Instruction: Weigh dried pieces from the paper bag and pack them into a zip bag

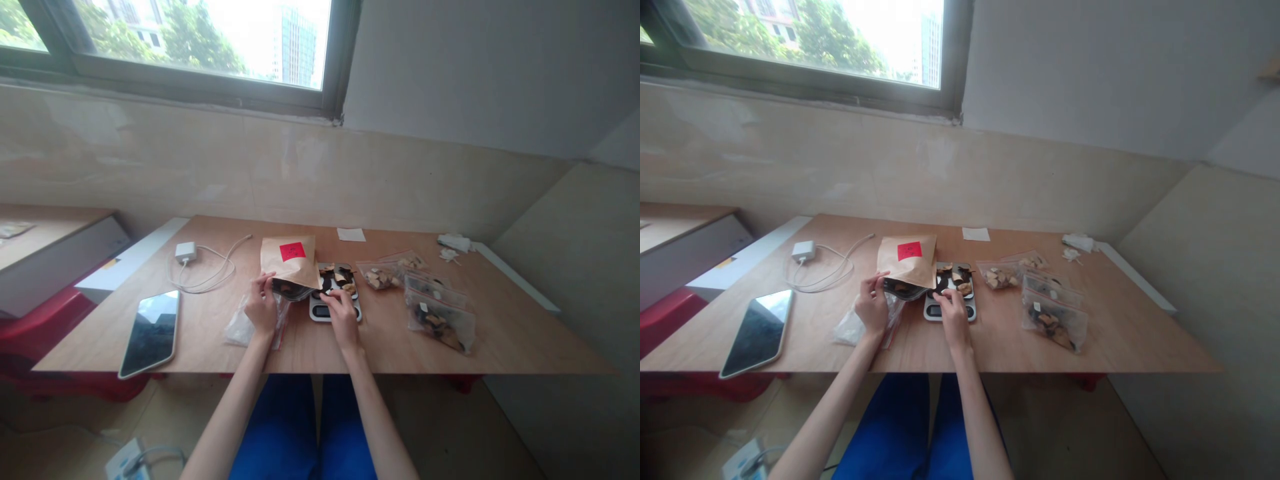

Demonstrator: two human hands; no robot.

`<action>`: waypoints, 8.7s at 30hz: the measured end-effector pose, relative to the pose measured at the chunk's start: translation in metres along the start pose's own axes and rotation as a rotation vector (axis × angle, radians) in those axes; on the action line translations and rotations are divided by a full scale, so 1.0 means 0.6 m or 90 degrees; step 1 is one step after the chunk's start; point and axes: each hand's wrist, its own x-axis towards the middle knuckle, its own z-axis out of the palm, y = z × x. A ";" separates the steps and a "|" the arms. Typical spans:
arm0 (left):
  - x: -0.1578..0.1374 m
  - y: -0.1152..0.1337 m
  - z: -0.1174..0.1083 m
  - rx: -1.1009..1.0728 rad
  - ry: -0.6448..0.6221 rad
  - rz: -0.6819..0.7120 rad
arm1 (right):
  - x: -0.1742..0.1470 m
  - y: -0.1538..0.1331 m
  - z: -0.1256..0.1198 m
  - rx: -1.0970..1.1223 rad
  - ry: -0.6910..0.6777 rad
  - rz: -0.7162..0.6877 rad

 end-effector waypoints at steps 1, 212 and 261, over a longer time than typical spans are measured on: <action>0.000 0.001 0.000 -0.001 -0.001 0.001 | 0.000 0.003 0.002 0.003 -0.010 -0.001; -0.055 0.053 0.069 -0.207 -0.041 0.016 | 0.088 -0.069 -0.023 0.255 0.028 0.249; -0.055 0.055 0.070 -0.212 -0.061 -0.050 | 0.088 0.084 -0.050 -0.044 -0.188 0.085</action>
